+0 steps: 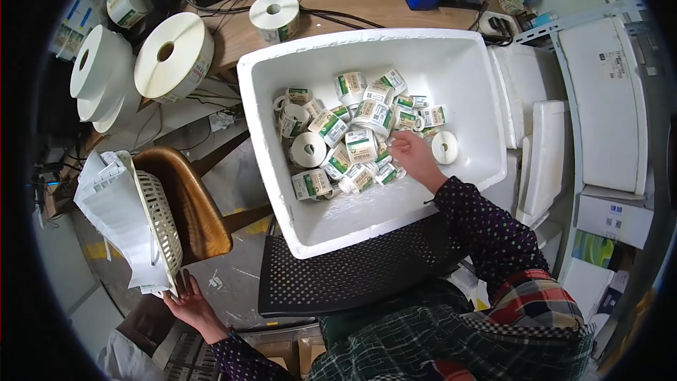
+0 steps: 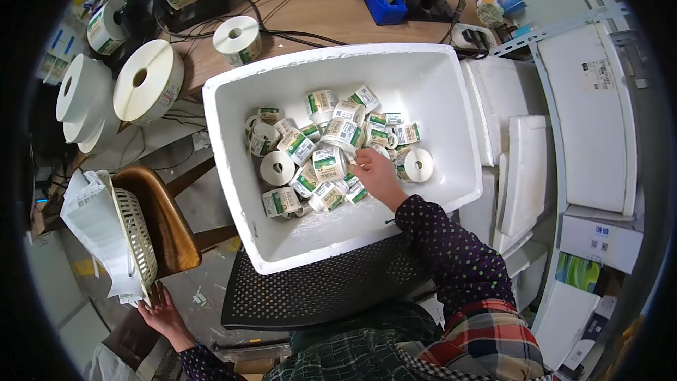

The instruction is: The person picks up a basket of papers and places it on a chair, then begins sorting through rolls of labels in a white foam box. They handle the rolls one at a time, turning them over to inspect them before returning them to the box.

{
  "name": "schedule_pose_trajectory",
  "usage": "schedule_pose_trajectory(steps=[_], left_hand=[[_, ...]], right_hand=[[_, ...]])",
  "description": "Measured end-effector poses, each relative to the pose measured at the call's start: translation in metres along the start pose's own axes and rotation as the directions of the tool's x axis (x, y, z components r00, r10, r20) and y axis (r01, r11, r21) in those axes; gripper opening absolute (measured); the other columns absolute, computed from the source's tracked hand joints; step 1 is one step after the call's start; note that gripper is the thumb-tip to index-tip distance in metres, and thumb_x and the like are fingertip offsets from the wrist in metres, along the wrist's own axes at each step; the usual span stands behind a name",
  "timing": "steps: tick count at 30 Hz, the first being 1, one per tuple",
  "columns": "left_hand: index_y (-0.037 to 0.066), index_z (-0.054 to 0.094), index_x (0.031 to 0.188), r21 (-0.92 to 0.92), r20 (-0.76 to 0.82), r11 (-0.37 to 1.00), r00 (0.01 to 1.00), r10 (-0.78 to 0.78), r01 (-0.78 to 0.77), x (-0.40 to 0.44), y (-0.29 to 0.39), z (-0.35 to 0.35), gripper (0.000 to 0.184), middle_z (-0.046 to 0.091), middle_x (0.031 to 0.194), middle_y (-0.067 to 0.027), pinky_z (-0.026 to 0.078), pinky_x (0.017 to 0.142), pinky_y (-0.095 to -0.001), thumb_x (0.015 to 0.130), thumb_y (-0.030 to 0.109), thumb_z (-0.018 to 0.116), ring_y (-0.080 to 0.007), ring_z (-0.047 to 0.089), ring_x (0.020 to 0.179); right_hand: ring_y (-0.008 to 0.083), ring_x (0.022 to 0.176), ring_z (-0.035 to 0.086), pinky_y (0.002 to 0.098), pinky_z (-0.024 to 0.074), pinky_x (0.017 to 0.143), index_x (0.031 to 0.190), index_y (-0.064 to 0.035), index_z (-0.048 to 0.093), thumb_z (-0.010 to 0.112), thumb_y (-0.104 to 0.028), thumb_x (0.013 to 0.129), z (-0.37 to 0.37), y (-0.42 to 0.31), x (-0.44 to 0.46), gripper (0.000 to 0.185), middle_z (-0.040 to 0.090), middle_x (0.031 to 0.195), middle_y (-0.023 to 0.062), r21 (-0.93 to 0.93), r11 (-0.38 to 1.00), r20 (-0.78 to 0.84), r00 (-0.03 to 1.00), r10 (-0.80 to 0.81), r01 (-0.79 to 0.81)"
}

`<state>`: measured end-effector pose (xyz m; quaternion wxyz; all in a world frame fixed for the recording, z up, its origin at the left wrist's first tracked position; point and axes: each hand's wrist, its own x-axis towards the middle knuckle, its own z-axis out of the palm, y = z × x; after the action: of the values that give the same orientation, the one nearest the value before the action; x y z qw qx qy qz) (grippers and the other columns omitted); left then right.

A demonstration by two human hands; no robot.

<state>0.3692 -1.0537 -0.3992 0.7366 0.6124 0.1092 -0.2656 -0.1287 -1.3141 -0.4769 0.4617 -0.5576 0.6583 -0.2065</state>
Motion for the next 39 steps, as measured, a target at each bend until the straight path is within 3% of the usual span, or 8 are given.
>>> schedule_pose_trajectory(steps=[7, 12, 20, 24, 27, 31, 33, 39], left_hand=[[-0.002, 0.043, 0.130, 0.107, -0.153, 0.994, 0.988, 0.018, -0.001, -0.053, -0.035, 0.035, 0.061, 0.052, 0.131, -0.0214, 0.048, 0.095, -0.0385, 0.093, 0.045, 0.051, -0.0330, 0.055, 0.116], [0.000, 0.044, 0.127, 0.425, -0.019, 0.871, 0.960, 0.281, -0.246, -0.102, -0.045, 0.066, 0.044, 0.054, 0.128, -0.0193, 0.050, 0.083, -0.0340, 0.098, 0.033, 0.048, -0.0264, 0.058, 0.107], [0.002, 0.050, 0.121, 0.675, 0.393, 0.525, 0.855, 0.337, -0.518, -0.154, -0.067, 0.094, 0.026, 0.059, 0.120, -0.0077, 0.045, 0.080, -0.0245, 0.098, 0.013, 0.051, -0.0136, 0.059, 0.094], [-0.001, 0.049, 0.123, 0.635, 0.505, 0.479, 0.795, 0.337, -0.606, -0.153, -0.069, 0.096, 0.036, 0.057, 0.123, -0.0127, 0.047, 0.086, -0.0296, 0.089, 0.006, 0.060, -0.0185, 0.058, 0.105], [-0.001, 0.046, 0.131, 0.552, 0.713, 0.384, 0.658, 0.242, -0.740, -0.172, -0.075, 0.140, 0.066, 0.054, 0.128, -0.0159, 0.047, 0.090, -0.0357, 0.073, 0.010, 0.075, -0.0245, 0.055, 0.113], [-0.005, 0.032, 0.140, 0.227, 0.931, 0.382, 0.315, 0.184, -0.896, -0.200, -0.089, 0.215, 0.103, 0.045, 0.134, -0.0232, 0.041, 0.100, -0.0412, 0.059, 0.025, 0.087, -0.0357, 0.050, 0.119], [-0.006, 0.034, 0.137, 0.244, 0.899, 0.594, 0.409, 0.159, -0.767, -0.209, -0.104, 0.222, 0.101, 0.049, 0.127, -0.0226, 0.044, 0.096, -0.0405, 0.057, 0.022, 0.088, -0.0358, 0.053, 0.115], [-0.001, 0.045, 0.123, 0.472, 0.758, 0.393, 0.591, 0.277, -0.789, -0.209, -0.114, 0.179, 0.078, 0.061, 0.106, -0.0138, 0.051, 0.082, -0.0317, 0.057, 0.014, 0.084, -0.0205, 0.063, 0.095]], right_hand=[[0.0283, 0.097, 0.062, 0.0394, 0.0501, 0.083, 0.123, 0.0002, 0.052, 0.074, -0.021, 0.074, -0.018, 0.030, 0.049, 0.058, 0.060, 0.115, 0.0176, -0.239, 0.966, -0.043, 0.993, -0.114, 0.100], [0.0422, 0.128, 0.037, 0.0473, 0.0340, 0.105, 0.140, 0.0038, 0.024, 0.079, -0.024, 0.065, -0.003, 0.040, 0.088, 0.097, 0.040, 0.134, 0.0265, -0.405, 0.898, 0.136, 0.983, -0.126, 0.171], [0.0378, 0.117, 0.049, 0.0467, 0.0398, 0.098, 0.130, 0.0015, 0.038, 0.079, -0.023, 0.062, 0.006, 0.045, 0.111, 0.083, 0.051, 0.122, 0.0238, -0.498, 0.859, 0.172, 0.985, -0.031, 0.115], [0.0342, 0.111, 0.050, 0.0433, 0.0389, 0.096, 0.126, -0.0010, 0.044, 0.078, -0.021, 0.060, -0.035, -0.005, 0.088, 0.077, 0.054, 0.116, 0.0183, -0.585, 0.687, 0.224, 0.900, -0.373, 0.431], [0.0327, 0.109, 0.050, 0.0416, 0.0379, 0.095, 0.123, -0.0013, 0.047, 0.075, -0.017, 0.061, -0.069, -0.080, 0.066, 0.069, 0.054, 0.112, 0.0160, -0.486, 0.560, 0.391, 0.740, -0.547, 0.671], [0.0328, 0.109, 0.050, 0.0419, 0.0401, 0.092, 0.121, -0.0017, 0.048, 0.071, -0.008, 0.064, -0.059, -0.186, 0.029, 0.062, 0.054, 0.111, 0.0153, -0.122, 0.304, 0.706, 0.297, -0.643, 0.945], [0.0340, 0.107, 0.052, 0.0432, 0.0423, 0.091, 0.122, -0.0024, 0.047, 0.070, -0.003, 0.063, -0.034, -0.205, 0.018, 0.064, 0.055, 0.112, 0.0149, 0.127, 0.168, 0.704, 0.030, -0.710, 0.978], [0.0349, 0.106, 0.053, 0.0432, 0.0445, 0.091, 0.129, -0.0018, 0.043, 0.072, -0.006, 0.069, 0.019, -0.218, -0.005, 0.067, 0.054, 0.112, 0.0151, 0.373, 0.251, 0.698, -0.092, -0.710, 0.893]])
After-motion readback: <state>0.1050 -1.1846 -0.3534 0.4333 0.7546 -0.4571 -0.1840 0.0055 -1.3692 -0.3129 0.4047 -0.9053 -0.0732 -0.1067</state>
